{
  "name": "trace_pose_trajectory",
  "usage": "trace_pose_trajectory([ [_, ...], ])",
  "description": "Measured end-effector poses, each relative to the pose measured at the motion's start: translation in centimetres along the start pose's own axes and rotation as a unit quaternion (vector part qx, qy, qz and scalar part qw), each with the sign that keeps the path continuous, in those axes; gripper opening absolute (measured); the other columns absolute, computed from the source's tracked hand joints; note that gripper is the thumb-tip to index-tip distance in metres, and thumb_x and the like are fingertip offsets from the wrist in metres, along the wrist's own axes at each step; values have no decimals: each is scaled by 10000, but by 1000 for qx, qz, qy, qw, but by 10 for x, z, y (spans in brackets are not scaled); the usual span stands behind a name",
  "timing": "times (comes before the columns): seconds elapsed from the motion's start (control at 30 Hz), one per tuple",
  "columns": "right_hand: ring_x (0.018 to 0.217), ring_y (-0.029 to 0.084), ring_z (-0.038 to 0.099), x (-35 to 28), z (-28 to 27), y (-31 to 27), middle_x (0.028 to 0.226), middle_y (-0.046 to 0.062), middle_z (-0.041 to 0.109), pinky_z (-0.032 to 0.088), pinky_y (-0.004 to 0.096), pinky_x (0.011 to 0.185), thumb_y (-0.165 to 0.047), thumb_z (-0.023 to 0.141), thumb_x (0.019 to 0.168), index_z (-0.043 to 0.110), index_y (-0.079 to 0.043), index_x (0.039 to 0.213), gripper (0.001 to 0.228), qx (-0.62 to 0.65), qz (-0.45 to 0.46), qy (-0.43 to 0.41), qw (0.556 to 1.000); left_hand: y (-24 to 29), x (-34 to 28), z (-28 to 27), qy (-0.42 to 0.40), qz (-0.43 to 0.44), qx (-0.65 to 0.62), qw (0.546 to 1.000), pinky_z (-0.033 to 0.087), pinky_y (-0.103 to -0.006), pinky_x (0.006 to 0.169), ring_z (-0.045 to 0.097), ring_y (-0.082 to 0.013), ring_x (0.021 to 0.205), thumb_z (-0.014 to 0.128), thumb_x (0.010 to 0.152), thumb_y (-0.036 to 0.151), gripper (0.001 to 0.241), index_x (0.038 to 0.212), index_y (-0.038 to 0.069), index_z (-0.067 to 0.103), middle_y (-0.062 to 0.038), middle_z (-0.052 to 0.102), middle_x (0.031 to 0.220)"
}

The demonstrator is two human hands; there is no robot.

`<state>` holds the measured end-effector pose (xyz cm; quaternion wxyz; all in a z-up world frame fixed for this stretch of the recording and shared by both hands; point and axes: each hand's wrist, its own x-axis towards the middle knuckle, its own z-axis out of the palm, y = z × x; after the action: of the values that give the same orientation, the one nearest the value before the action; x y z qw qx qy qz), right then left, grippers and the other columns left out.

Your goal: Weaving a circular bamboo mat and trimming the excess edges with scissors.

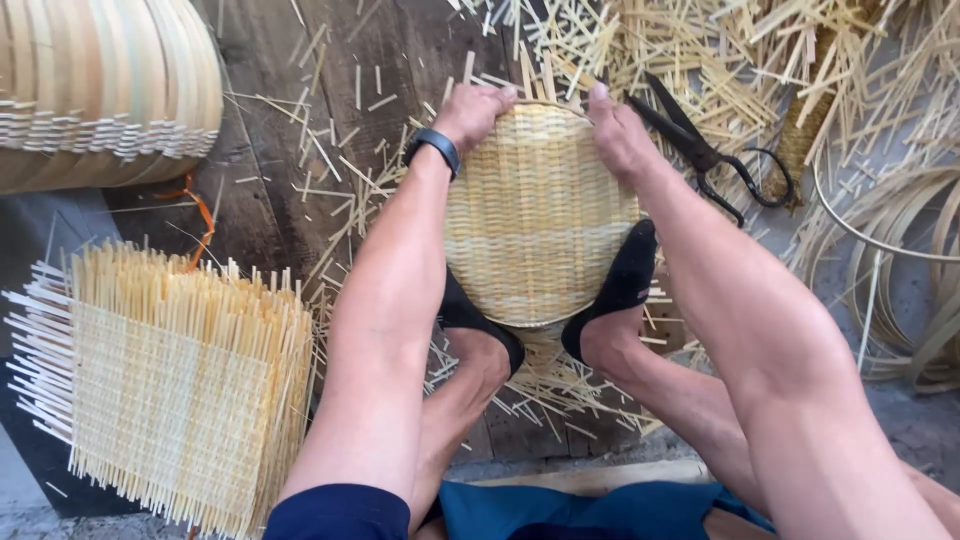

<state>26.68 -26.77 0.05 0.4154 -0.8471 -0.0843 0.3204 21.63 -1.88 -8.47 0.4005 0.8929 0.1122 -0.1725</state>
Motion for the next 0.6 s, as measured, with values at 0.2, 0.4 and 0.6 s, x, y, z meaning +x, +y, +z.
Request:
trace_pose_trajectory([
  [0.2,992,284,555,10,48,-76,1058,165,582,443,443,883,-392,298,1156,620,-59,1084,469,-166,-242,88,952,6,-33,-6,103,-102,-255,956,551,-378,924,682,-213,1030,545,989,473,471,1210,60,601,-79,695,1095],
  [0.4,694,191,542,24,84,-95,761,64,623,408,413,631,-614,458,994,794,-187,872,557,-335,-249,-25,908,16,-132,-5,459,-64,188,866,524,-482,843,656,-336,989,296,1124,561,659,1036,90,749,-128,681,1031],
  [0.6,554,169,447,7,73,-135,592,19,546,374,399,639,-708,458,1041,810,-188,857,654,-386,-86,-119,911,-30,-117,11,191,-298,-45,934,540,-505,654,719,-375,746,123,1030,700,938,895,42,777,-174,704,749],
])
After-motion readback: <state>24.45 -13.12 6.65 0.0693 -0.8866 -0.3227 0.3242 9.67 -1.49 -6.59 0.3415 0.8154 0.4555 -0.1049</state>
